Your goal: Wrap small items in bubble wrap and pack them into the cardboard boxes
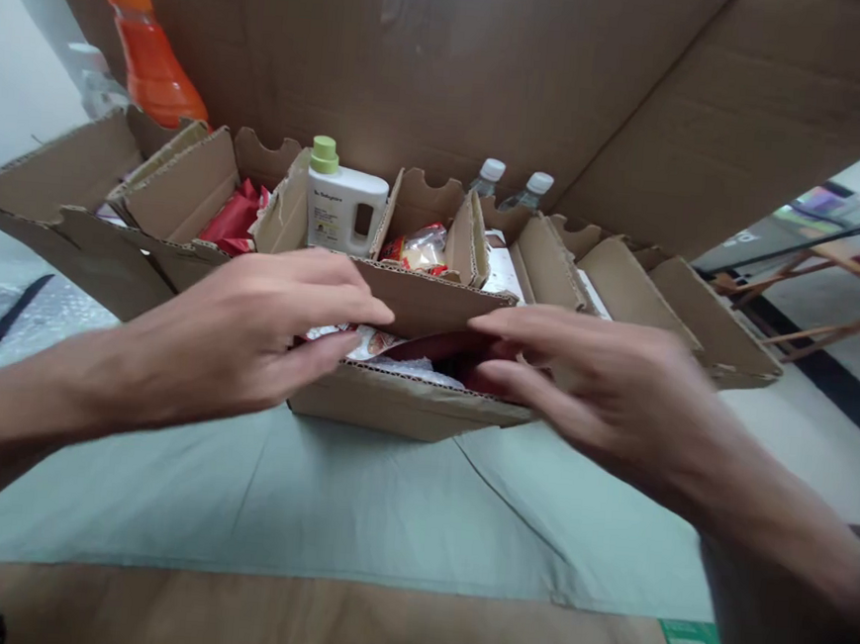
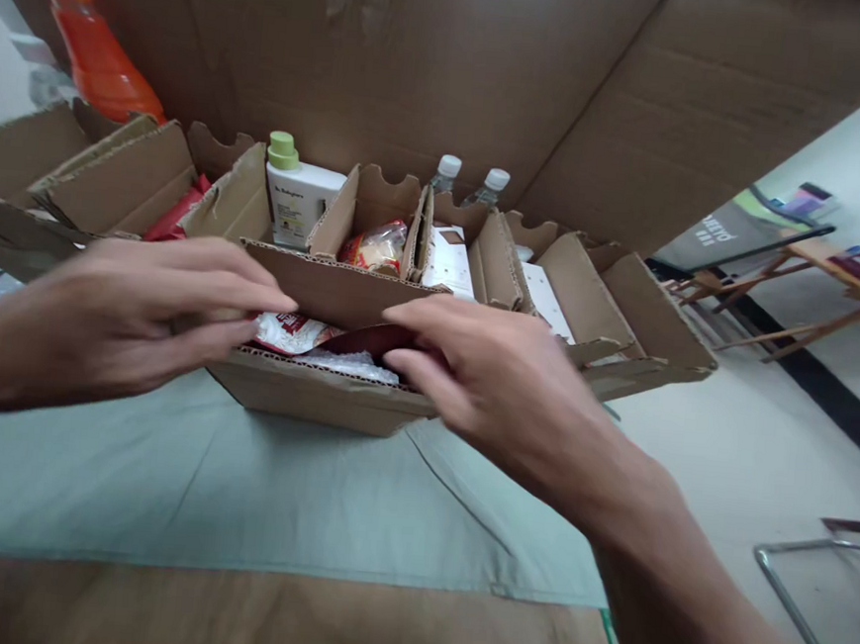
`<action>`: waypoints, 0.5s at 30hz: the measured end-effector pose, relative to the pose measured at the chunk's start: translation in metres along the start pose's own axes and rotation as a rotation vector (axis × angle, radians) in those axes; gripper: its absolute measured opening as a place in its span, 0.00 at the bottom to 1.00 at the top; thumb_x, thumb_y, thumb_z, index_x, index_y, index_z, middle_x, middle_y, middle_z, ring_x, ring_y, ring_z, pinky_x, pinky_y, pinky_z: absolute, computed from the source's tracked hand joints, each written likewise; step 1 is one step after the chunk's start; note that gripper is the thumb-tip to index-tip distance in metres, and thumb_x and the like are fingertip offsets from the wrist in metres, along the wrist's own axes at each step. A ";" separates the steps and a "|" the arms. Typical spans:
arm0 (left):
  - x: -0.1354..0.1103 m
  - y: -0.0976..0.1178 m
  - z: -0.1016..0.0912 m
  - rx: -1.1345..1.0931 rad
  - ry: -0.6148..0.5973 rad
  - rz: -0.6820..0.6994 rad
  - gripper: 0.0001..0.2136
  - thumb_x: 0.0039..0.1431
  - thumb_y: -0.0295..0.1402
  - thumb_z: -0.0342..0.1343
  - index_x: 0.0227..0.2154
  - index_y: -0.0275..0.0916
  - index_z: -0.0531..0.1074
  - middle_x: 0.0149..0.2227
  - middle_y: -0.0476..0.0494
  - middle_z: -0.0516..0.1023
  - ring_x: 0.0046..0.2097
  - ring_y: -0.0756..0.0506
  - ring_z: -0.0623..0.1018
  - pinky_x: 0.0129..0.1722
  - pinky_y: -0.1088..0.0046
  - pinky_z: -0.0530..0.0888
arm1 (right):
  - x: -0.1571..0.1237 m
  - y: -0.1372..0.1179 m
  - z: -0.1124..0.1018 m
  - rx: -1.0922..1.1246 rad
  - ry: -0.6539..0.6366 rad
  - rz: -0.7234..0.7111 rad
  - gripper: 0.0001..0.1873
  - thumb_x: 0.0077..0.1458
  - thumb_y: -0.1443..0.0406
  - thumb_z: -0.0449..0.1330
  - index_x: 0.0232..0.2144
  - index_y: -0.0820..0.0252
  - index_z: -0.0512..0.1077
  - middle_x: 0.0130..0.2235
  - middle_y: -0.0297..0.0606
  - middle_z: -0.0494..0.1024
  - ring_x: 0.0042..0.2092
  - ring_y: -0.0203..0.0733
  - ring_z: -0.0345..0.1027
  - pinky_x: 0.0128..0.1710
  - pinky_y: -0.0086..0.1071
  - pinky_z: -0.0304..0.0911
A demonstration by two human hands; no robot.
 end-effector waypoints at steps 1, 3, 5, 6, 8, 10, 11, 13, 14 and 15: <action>-0.019 0.003 -0.015 0.029 0.148 -0.035 0.12 0.66 0.33 0.57 0.46 0.48 0.82 0.47 0.48 0.84 0.46 0.42 0.81 0.50 0.62 0.77 | -0.021 0.008 -0.022 0.001 0.140 0.093 0.13 0.66 0.57 0.62 0.50 0.48 0.81 0.46 0.34 0.87 0.40 0.44 0.81 0.38 0.37 0.76; -0.065 -0.006 -0.030 0.088 0.383 -0.198 0.13 0.66 0.33 0.59 0.51 0.49 0.80 0.51 0.49 0.82 0.51 0.42 0.80 0.57 0.61 0.75 | -0.066 0.022 -0.043 -0.001 0.313 0.279 0.10 0.65 0.55 0.64 0.45 0.47 0.82 0.42 0.35 0.87 0.37 0.43 0.81 0.32 0.35 0.75; -0.108 -0.035 -0.018 0.005 0.459 -0.430 0.19 0.65 0.37 0.61 0.58 0.47 0.75 0.56 0.45 0.79 0.55 0.39 0.79 0.62 0.54 0.72 | -0.100 0.031 -0.028 0.063 0.321 0.414 0.11 0.63 0.55 0.66 0.45 0.47 0.82 0.39 0.36 0.87 0.34 0.43 0.80 0.29 0.34 0.74; -0.123 -0.052 -0.003 -0.085 0.448 -0.531 0.24 0.64 0.40 0.62 0.63 0.46 0.71 0.60 0.42 0.77 0.57 0.36 0.78 0.63 0.50 0.72 | -0.109 0.034 -0.010 0.123 0.293 0.460 0.13 0.62 0.54 0.65 0.47 0.49 0.80 0.40 0.37 0.87 0.33 0.43 0.79 0.29 0.35 0.74; -0.136 -0.080 0.036 -0.286 0.374 -0.672 0.36 0.60 0.45 0.64 0.69 0.45 0.62 0.68 0.35 0.69 0.63 0.31 0.74 0.64 0.44 0.70 | -0.111 0.038 0.034 0.259 0.229 0.511 0.22 0.61 0.53 0.65 0.54 0.54 0.77 0.46 0.41 0.86 0.35 0.44 0.79 0.33 0.38 0.76; -0.127 -0.089 0.070 -0.462 0.312 -0.685 0.40 0.57 0.47 0.66 0.69 0.42 0.60 0.70 0.31 0.66 0.67 0.29 0.70 0.66 0.42 0.67 | -0.102 0.038 0.075 0.384 0.209 0.532 0.25 0.59 0.51 0.65 0.53 0.58 0.75 0.49 0.46 0.84 0.40 0.47 0.79 0.38 0.42 0.77; -0.119 -0.087 0.082 -0.532 0.303 -0.666 0.40 0.55 0.46 0.66 0.69 0.41 0.60 0.69 0.30 0.67 0.67 0.29 0.69 0.67 0.42 0.66 | -0.097 0.038 0.089 0.431 0.219 0.543 0.24 0.58 0.50 0.64 0.50 0.59 0.75 0.48 0.47 0.84 0.42 0.49 0.79 0.41 0.45 0.77; -0.110 -0.073 0.098 -0.631 0.330 -0.619 0.39 0.55 0.44 0.66 0.68 0.40 0.61 0.67 0.31 0.69 0.66 0.31 0.71 0.68 0.44 0.66 | -0.097 0.035 0.105 0.488 0.266 0.583 0.24 0.56 0.49 0.64 0.46 0.60 0.75 0.45 0.48 0.84 0.44 0.52 0.78 0.44 0.48 0.76; -0.114 -0.063 0.104 -0.657 0.349 -0.602 0.38 0.55 0.43 0.65 0.67 0.40 0.60 0.66 0.31 0.69 0.66 0.32 0.72 0.68 0.45 0.66 | -0.104 0.030 0.107 0.490 0.293 0.608 0.24 0.56 0.48 0.64 0.44 0.60 0.75 0.43 0.48 0.84 0.43 0.53 0.78 0.44 0.49 0.76; -0.124 -0.052 0.109 -0.665 0.363 -0.601 0.37 0.57 0.43 0.65 0.67 0.40 0.60 0.66 0.32 0.70 0.66 0.32 0.72 0.69 0.46 0.65 | -0.114 0.023 0.105 0.478 0.320 0.628 0.23 0.56 0.48 0.65 0.44 0.60 0.75 0.42 0.48 0.84 0.43 0.54 0.78 0.44 0.49 0.75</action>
Point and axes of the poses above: each hand's wrist, its own x-axis towards the middle knuckle, its own z-axis out of the palm, y = z × x, the point moved 9 cm from there along x, towards the middle knuckle
